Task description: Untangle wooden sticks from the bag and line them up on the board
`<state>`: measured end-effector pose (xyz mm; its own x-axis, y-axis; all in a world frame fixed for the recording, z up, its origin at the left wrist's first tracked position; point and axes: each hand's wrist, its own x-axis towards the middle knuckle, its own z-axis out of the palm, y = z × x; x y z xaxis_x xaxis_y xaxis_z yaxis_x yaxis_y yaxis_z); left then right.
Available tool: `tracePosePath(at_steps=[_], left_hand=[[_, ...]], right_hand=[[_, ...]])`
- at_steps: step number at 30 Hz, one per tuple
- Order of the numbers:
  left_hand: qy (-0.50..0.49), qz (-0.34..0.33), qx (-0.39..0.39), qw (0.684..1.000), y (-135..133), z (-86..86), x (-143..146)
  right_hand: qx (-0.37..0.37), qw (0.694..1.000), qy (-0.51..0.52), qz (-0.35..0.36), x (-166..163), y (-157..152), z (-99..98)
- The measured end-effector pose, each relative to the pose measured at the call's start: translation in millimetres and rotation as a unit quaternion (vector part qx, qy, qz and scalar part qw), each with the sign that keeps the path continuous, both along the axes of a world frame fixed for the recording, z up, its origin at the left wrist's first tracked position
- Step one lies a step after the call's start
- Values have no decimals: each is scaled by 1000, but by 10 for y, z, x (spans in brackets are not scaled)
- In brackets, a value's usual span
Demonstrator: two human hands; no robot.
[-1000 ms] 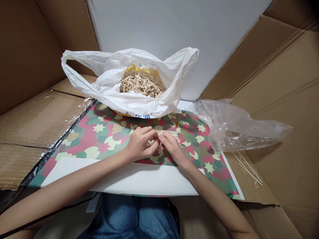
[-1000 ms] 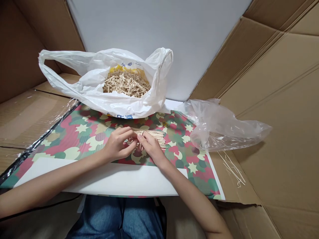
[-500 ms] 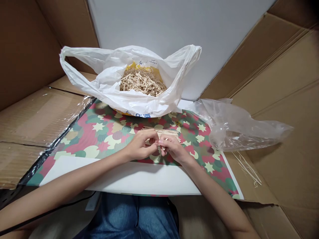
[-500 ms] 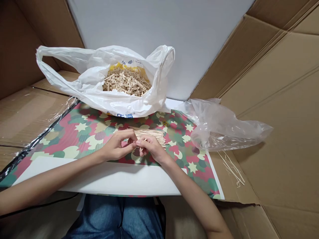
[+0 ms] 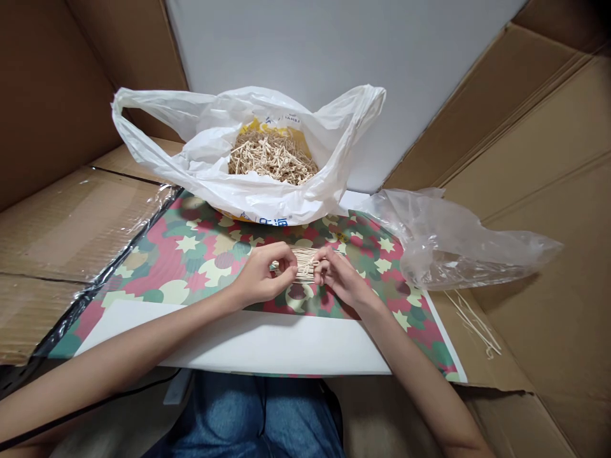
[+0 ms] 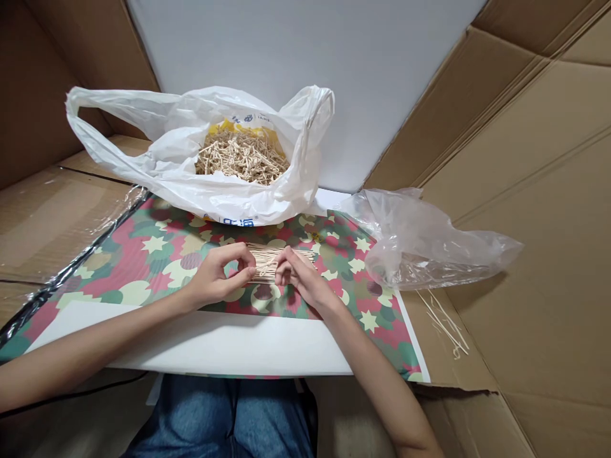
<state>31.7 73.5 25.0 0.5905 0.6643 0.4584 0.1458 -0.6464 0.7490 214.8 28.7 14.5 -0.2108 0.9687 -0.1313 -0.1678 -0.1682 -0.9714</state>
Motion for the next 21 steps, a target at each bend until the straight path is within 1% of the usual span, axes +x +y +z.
tracePosePath(at_steps=[1, 3, 5, 9, 11, 12, 13, 15, 16, 18, 19, 21], left_hand=[[-4, 18, 13, 1000, -1, -1, -5], [-10, 43, 35, 998, -4, -10, -13], [-8, 52, 61, 997, -8, -26, -16], [27, 41, 140, 989, -3, -53, -26], [44, 22, 142, 989, 19, -51, -42], [44, 9, 123, 991, 38, -46, -52], [41, -5, 86, 995, 61, -40, -61], [24, -37, -26, 999, 110, -29, -69], [15, -58, -91, 994, 131, -25, -64], [1, -103, -203, 974, 148, -22, -35], [-1, -123, -242, 962, 140, -22, -12], [-9, -142, -277, 950, 99, -24, 41]], right_hand=[[-1, 1000, -11, -6, 13, 1, 4], [3, 999, -42, 4, 10, -3, 6], [18, 998, -65, 14, -16, -12, 11], [62, 993, -102, -15, -45, -39, 52], [85, 987, -136, -24, -30, -47, 73], [100, 983, -154, -25, -18, -49, 78], [113, 978, -171, -25, -8, -49, 79], [134, 969, -205, -22, 4, -51, 72], [142, 964, -225, -17, 3, -54, 68], [155, 950, -271, 0, -13, -63, 63], [163, 941, -296, 6, -27, -71, 64], [185, 924, -334, 12, -62, -89, 75]])
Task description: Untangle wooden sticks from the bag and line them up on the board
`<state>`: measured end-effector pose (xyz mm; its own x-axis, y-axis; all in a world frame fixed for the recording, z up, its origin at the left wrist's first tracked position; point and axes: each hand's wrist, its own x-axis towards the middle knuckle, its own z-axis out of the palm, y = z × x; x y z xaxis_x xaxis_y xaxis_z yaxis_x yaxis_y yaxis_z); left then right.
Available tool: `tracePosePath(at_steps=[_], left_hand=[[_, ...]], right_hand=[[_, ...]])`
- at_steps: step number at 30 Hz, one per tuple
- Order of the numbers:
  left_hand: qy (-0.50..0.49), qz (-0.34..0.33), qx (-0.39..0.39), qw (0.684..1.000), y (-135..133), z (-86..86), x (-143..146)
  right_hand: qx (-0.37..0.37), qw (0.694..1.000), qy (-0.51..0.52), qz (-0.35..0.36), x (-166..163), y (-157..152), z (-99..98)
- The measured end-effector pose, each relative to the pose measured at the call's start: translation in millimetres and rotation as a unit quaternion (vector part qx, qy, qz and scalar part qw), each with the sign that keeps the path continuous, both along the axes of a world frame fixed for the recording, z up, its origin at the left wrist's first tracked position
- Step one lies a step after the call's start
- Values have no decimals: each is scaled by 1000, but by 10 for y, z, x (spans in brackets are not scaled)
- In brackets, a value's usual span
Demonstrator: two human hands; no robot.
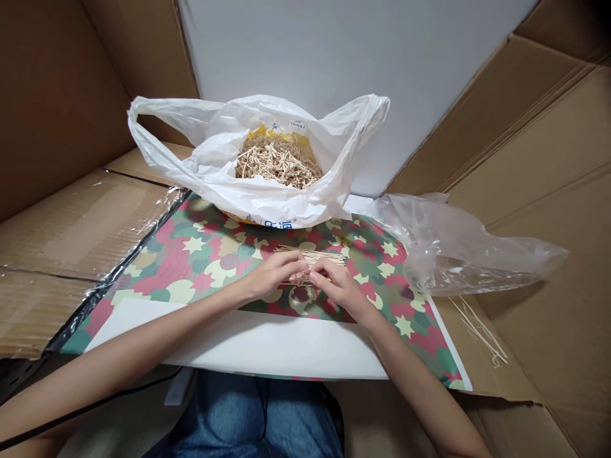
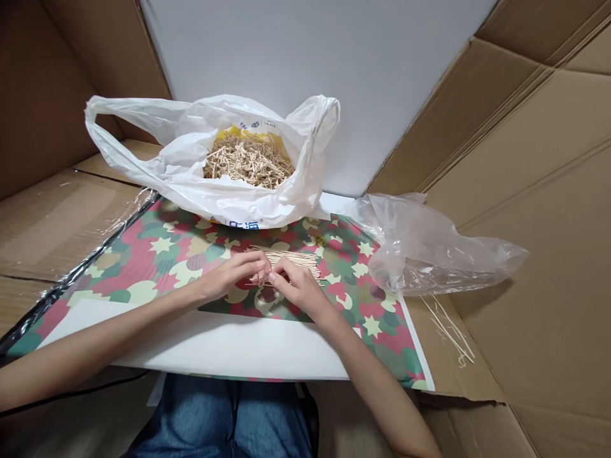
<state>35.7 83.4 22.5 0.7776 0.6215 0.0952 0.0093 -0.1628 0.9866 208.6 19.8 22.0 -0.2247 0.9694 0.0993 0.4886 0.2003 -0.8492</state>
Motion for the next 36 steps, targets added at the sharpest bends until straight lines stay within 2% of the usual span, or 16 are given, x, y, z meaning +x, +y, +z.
tracePosePath(at_steps=[4, 9, 12, 15, 20, 23, 27, 33, 36], left_hand=[[-25, 17, -29, 999, -98, -23, 70], [-62, 70, -54, 994, -110, -53, 57], [-64, 65, -47, 995, -109, -53, 41], [-73, 57, -49, 994, -124, -57, 39], [-80, 48, -41, 995, -140, -81, 53], [-73, 82, -39, 993, -134, -74, 56], [-93, 127, -89, 983, -137, -56, 61], [-138, 78, -189, 969, -167, -88, 99], [-149, 83, -214, 962, -177, -106, 115]], right_hand=[[22, 1000, -12, -3, -55, -28, 22], [-10, 1000, 14, 6, -61, -15, 21], [-47, 997, 50, 37, -60, -1, 18], [-50, 995, 68, 47, -77, -3, 24], [-56, 996, 75, 4, -105, -13, 25], [-60, 995, 84, -16, -94, -6, 9], [-77, 991, 109, -6, -97, 9, -26], [-95, 988, 117, 25, -175, 22, -118], [-86, 988, 123, 26, -197, 11, -136]])
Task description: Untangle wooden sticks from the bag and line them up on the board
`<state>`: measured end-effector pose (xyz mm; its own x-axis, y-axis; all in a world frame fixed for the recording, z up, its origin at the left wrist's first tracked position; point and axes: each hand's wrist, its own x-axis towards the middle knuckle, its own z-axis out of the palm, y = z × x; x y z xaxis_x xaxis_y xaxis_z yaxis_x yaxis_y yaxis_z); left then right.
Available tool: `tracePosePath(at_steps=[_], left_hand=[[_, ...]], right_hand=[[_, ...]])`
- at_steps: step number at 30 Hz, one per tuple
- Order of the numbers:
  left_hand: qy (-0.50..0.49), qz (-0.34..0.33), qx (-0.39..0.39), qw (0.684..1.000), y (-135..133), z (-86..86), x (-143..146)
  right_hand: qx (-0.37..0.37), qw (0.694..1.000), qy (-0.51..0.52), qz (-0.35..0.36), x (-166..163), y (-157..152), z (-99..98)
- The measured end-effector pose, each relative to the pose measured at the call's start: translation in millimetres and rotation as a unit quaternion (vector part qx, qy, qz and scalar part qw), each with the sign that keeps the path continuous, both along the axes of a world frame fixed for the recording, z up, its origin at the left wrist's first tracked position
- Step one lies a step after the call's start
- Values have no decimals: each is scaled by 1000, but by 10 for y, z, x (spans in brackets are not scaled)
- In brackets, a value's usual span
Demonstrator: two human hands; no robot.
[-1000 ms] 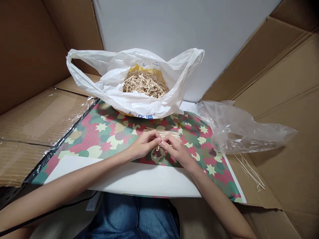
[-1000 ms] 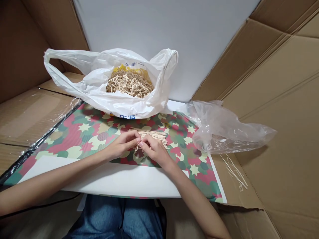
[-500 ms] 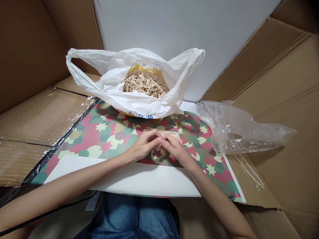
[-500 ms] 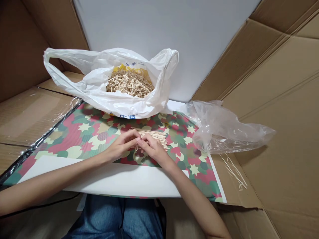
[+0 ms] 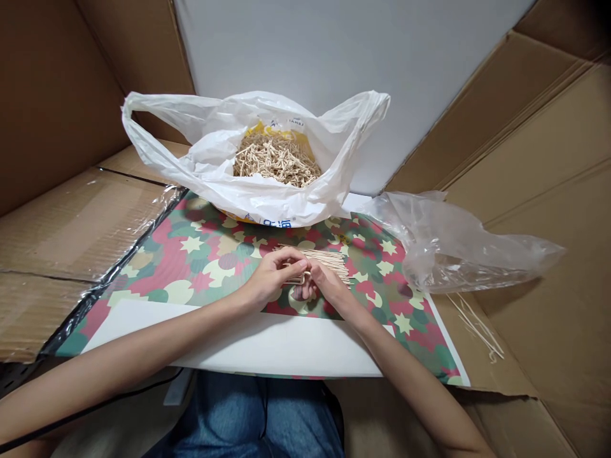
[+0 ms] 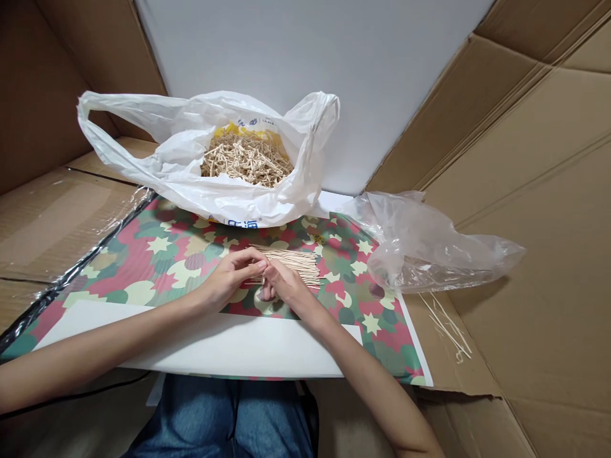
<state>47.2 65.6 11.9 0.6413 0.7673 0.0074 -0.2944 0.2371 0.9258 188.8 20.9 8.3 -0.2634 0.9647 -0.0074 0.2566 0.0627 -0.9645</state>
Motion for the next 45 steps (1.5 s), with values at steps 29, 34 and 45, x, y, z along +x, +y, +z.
tracePosePath(at_steps=[29, 34, 45], left_hand=[[-15, 35, -69, 997, 44, -31, -24], [-17, 13, -60, 998, 58, -31, -15], [62, -71, -5, 996, 145, 32, -123]], right_hand=[[-2, 996, -10, -90, -114, -78, 29], [-17, 998, -4, -59, -81, -39, 4], [33, 999, -37, 22, 169, 24, 97]])
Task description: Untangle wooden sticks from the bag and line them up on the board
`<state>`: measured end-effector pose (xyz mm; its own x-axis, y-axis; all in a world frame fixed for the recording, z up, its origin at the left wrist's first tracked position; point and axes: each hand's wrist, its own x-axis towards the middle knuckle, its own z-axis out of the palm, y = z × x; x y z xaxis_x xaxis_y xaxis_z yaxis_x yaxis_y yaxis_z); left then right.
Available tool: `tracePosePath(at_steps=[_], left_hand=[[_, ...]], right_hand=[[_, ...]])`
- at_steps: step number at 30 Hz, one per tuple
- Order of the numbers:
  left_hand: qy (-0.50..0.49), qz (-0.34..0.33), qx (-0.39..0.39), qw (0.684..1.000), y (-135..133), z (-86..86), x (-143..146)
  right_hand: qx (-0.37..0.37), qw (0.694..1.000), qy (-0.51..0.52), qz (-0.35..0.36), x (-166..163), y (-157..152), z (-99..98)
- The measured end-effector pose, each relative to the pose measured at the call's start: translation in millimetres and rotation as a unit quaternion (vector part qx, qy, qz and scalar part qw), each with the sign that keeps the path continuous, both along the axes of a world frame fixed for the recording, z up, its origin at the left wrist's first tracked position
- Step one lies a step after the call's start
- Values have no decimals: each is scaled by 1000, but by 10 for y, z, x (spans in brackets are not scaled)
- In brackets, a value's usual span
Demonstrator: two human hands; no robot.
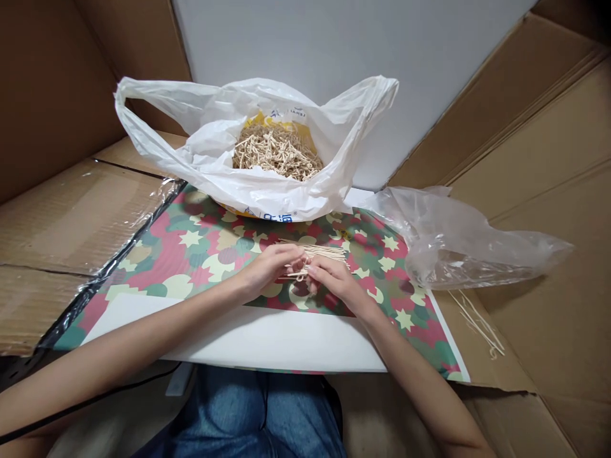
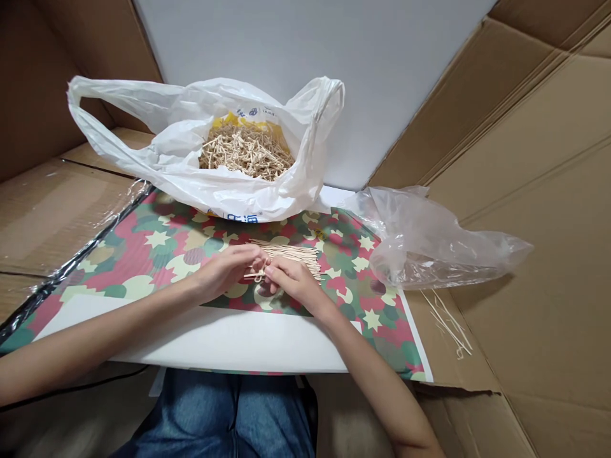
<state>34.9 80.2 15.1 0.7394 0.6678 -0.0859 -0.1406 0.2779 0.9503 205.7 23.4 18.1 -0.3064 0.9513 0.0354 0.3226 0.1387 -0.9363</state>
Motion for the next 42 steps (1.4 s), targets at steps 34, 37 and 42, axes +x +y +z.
tracePosePath(at_steps=[34, 37, 42], left_hand=[[77, -110, 140, 981, -77, 167, -86], [69, -49, 128, 988, -117, 122, -48], [16, 121, 123, 985, -215, 41, -7]], right_hand=[[-11, 983, -73, 168, 134, -73, 89], [-19, 989, -66, 128, 112, -72, 78], [-89, 995, 15, 44, 12, -99, 42]])
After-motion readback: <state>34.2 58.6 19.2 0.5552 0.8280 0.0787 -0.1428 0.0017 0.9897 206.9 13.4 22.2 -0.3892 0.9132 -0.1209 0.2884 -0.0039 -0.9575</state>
